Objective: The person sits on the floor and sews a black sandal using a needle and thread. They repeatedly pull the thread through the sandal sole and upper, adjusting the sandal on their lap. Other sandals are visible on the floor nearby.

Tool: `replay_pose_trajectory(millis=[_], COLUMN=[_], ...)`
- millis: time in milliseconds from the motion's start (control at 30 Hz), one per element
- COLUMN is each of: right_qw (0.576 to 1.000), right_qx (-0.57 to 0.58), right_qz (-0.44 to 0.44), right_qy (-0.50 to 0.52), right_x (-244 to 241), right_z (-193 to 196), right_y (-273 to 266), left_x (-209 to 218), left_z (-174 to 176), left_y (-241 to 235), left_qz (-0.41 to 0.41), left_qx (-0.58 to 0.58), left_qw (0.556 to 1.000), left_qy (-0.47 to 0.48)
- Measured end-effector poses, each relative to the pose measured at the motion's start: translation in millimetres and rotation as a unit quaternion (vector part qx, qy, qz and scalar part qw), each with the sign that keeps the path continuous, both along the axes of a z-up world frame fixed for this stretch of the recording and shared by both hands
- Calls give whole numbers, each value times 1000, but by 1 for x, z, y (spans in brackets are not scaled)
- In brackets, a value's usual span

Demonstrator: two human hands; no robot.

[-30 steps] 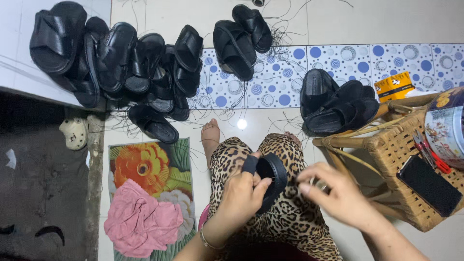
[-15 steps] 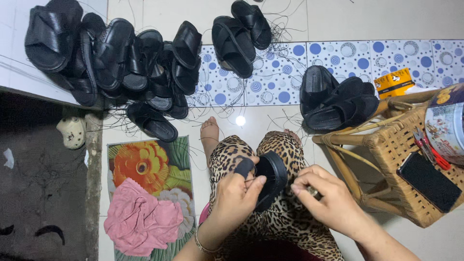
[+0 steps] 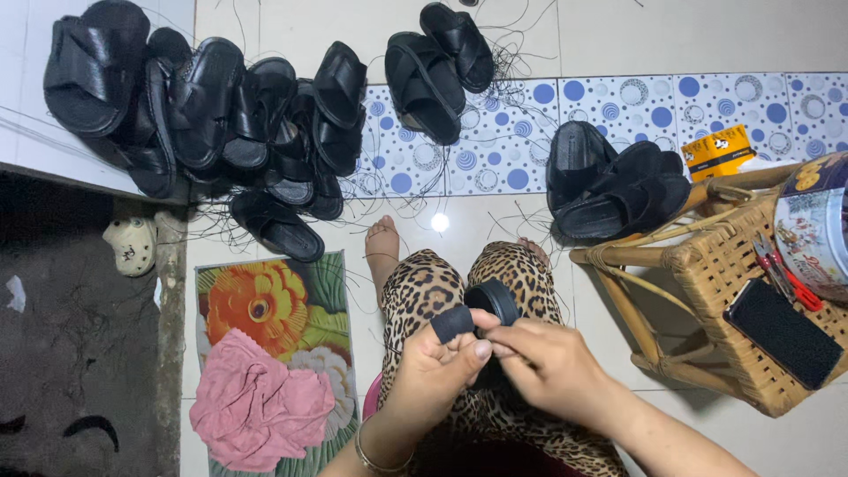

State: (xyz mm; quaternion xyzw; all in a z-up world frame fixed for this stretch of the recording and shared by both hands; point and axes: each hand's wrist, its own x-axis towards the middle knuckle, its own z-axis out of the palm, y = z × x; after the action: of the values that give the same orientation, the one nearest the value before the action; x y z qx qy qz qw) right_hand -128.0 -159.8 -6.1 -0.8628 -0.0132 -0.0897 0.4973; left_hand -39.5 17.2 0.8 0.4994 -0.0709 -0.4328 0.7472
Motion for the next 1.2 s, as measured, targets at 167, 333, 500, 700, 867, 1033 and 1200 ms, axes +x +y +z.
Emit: replay_pose_trajectory(millis=[167,333,500,700,867,1033,1200], right_qw=[971,987,996,973,959,915,833], right_qx=[-209,-57,-81,-229,-264,-262,-342], right_qz=[-107,-115,-41,-35,-52,-287,-435], right_qy=[-54,97,18,10,-88,-112,1], right_x=[1,-7,-12,-5,9,-46,-80], right_z=[-10,-4,-7,-4,2,-56,-67], right_y=[-24,-55,-26,2,3,-141,-244], left_x=[2,9,6,-2,-6,14,26], left_z=[-15,-36,-16,7,-2,-33,-58], left_y=[4,16,14,9,11,38,69], left_qz=[30,50,46,-18,-3,-1,-277], left_qx=[2,3,-106,-131,-157,70,225], left_qw=[995,993,988,984,977,997,924], left_qy=[94,104,104,122,143,14,-135])
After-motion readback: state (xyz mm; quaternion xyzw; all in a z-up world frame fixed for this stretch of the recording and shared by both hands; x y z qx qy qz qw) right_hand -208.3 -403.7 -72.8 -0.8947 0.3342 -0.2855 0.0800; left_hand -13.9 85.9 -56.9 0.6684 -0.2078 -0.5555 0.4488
